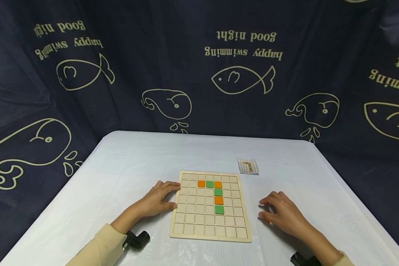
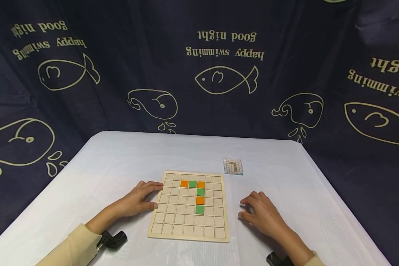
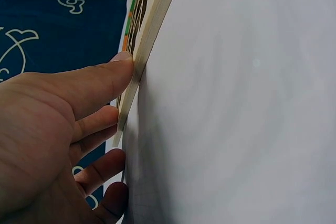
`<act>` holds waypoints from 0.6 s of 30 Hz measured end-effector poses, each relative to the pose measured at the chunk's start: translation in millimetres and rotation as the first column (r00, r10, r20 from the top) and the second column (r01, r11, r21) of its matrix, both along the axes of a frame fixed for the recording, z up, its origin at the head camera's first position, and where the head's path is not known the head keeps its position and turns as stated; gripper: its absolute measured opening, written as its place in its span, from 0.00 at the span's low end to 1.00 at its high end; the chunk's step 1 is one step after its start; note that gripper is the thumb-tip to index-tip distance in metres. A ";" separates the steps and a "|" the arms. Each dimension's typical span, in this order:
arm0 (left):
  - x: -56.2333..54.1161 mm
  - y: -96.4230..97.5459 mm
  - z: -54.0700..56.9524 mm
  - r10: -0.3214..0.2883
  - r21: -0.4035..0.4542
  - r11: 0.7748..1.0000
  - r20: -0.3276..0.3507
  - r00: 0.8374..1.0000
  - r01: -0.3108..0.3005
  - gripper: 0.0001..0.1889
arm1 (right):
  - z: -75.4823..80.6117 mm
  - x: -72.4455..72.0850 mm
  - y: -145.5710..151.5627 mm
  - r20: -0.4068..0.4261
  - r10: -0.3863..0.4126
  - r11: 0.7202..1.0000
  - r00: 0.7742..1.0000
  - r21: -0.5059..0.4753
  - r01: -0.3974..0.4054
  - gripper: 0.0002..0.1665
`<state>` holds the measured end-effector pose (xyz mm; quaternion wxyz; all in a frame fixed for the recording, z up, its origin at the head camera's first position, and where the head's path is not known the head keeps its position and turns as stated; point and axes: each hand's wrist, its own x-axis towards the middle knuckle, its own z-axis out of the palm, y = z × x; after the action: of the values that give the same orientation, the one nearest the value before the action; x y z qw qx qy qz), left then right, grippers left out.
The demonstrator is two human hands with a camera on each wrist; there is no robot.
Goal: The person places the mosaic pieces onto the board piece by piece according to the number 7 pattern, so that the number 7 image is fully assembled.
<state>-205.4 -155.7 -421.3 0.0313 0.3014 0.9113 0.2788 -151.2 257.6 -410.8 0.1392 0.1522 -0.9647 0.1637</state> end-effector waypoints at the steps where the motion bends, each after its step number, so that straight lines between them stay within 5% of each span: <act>1: 0.1 0.1 0.1 0.001 -0.001 1.000 0.001 1.000 -0.001 0.30 | -0.9 1.1 1.2 -0.005 -0.003 1.000 1.000 0.004 0.003 0.16; 18: -0.3 0.3 -0.8 0.002 -0.001 1.000 0.002 1.000 -0.002 0.30 | -8.4 15.7 17.4 -0.060 0.016 0.999 0.998 0.029 -0.014 0.16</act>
<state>-205.8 -155.4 -422.2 0.0320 0.3004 0.9117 0.2786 -135.5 274.9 -419.2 0.1649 0.1665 -0.9611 0.1462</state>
